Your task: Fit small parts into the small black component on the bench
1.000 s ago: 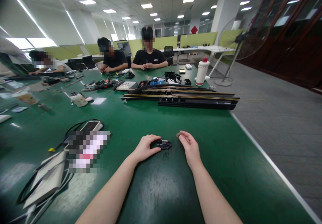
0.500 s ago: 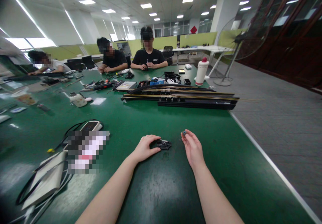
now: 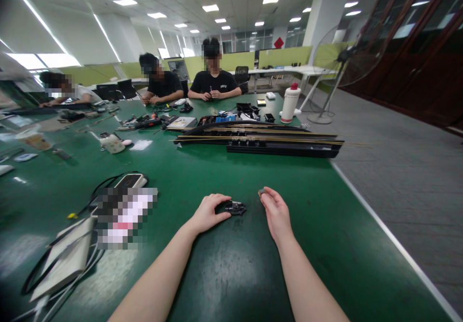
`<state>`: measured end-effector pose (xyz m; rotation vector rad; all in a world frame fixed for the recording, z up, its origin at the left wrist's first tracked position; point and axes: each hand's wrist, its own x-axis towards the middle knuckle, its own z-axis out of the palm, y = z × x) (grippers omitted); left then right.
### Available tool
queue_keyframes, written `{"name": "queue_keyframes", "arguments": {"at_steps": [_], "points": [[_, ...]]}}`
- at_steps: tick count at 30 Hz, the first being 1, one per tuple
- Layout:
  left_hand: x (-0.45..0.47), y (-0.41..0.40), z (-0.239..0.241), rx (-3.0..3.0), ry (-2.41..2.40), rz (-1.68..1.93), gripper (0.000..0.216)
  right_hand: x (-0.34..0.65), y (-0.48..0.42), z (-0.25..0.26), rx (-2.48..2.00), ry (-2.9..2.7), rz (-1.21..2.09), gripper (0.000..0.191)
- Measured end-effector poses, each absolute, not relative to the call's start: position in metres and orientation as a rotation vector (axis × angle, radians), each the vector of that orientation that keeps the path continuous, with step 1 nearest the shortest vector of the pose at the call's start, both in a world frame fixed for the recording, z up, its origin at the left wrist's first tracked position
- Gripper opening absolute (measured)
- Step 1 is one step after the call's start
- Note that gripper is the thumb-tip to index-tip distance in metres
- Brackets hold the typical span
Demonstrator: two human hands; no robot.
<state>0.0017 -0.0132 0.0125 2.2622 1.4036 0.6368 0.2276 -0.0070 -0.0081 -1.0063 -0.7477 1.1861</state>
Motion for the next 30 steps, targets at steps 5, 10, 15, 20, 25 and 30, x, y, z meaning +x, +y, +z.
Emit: {"name": "queue_keyframes", "arguments": {"at_steps": [5,10,15,20,25,30], "points": [[0.002,-0.013,0.013,2.26,1.408,0.624,0.041,0.225,-0.009,-0.008,-1.082,-0.841,1.125,0.036],[0.002,-0.014,0.013,2.26,1.406,0.64,0.04,0.221,-0.011,-0.003,-1.17,-0.921,1.108,0.04],[0.002,-0.013,0.012,2.264,1.403,0.635,0.041,0.217,-0.014,0.0,-1.223,-1.143,1.109,0.04],[0.002,-0.012,0.011,2.252,1.409,0.624,0.04,0.213,-0.019,-0.003,-1.26,-1.483,0.925,0.026],[0.001,-0.012,0.008,2.271,1.393,0.661,0.04,0.21,-0.02,-0.004,-1.189,-1.725,0.731,0.019],[0.001,-0.012,0.007,2.275,1.379,0.696,0.04,0.206,-0.021,-0.004,-1.223,-1.988,0.601,0.019]]}}
